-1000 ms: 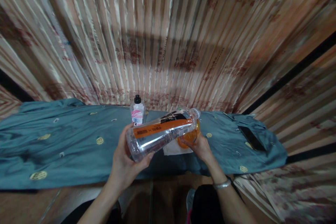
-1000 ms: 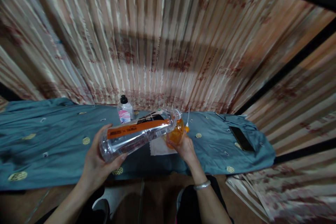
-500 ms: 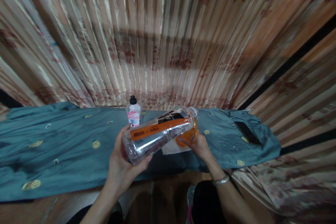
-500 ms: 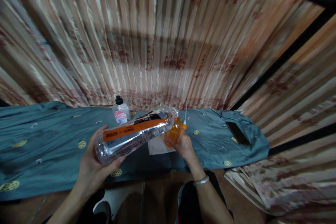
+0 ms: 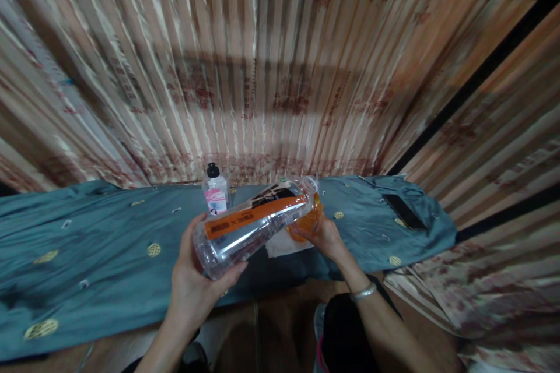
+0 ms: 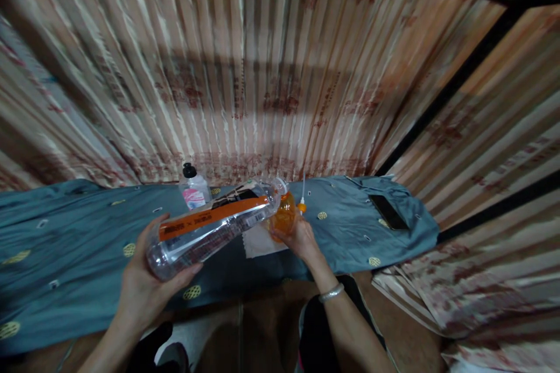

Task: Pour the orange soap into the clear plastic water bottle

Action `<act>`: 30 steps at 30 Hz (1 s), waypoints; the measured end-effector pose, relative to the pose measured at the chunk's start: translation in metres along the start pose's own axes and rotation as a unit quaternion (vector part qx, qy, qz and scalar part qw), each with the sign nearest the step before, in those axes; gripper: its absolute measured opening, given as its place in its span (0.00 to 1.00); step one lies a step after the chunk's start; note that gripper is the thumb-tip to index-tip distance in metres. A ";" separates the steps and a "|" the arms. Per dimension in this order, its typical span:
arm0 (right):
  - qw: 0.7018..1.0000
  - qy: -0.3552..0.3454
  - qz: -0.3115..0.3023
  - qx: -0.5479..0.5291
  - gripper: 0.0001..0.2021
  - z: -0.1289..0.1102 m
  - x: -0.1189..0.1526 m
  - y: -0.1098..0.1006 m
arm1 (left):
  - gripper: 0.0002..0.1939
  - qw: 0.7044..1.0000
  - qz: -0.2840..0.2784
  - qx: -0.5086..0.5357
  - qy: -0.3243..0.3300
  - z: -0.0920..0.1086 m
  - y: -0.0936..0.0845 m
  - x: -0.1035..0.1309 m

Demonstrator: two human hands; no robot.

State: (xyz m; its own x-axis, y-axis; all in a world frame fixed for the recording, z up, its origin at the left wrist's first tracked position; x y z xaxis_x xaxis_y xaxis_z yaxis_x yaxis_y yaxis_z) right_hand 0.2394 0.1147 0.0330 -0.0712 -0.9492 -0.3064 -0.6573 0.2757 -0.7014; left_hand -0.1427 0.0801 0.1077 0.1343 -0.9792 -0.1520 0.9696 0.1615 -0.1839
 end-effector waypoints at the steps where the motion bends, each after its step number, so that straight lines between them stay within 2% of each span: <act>1: 1.000 0.001 -0.002 0.000 0.34 0.000 0.000 0.000 | 0.53 1.000 0.002 -0.003 0.002 -0.001 -0.001 0.000; 9: 1.000 -0.002 0.004 0.008 0.34 -0.003 -0.003 0.000 | 0.51 0.998 0.010 -0.057 0.037 0.002 -0.002 -0.002; 30: 1.000 0.009 -0.009 -0.020 0.36 -0.004 -0.005 0.000 | 0.50 0.990 0.036 -0.121 0.067 0.006 -0.008 -0.004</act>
State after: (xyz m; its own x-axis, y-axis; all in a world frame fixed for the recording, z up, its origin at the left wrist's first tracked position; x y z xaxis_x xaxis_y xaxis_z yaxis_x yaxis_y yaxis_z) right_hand 0.2371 0.1188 0.0375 -0.0735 -0.9565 -0.2823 -0.6882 0.2536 -0.6798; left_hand -0.1495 0.0824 0.1157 0.1571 -0.9417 -0.2975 0.8786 0.2708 -0.3933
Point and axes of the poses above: each hand's wrist, its own x-axis away from the middle knuckle, its own y-axis out of the palm, z = x × y, the point moved 10 cm from there along -x, towards the middle knuckle, and after that the axes turned 11 degrees about -y, right-handed, at the moved point
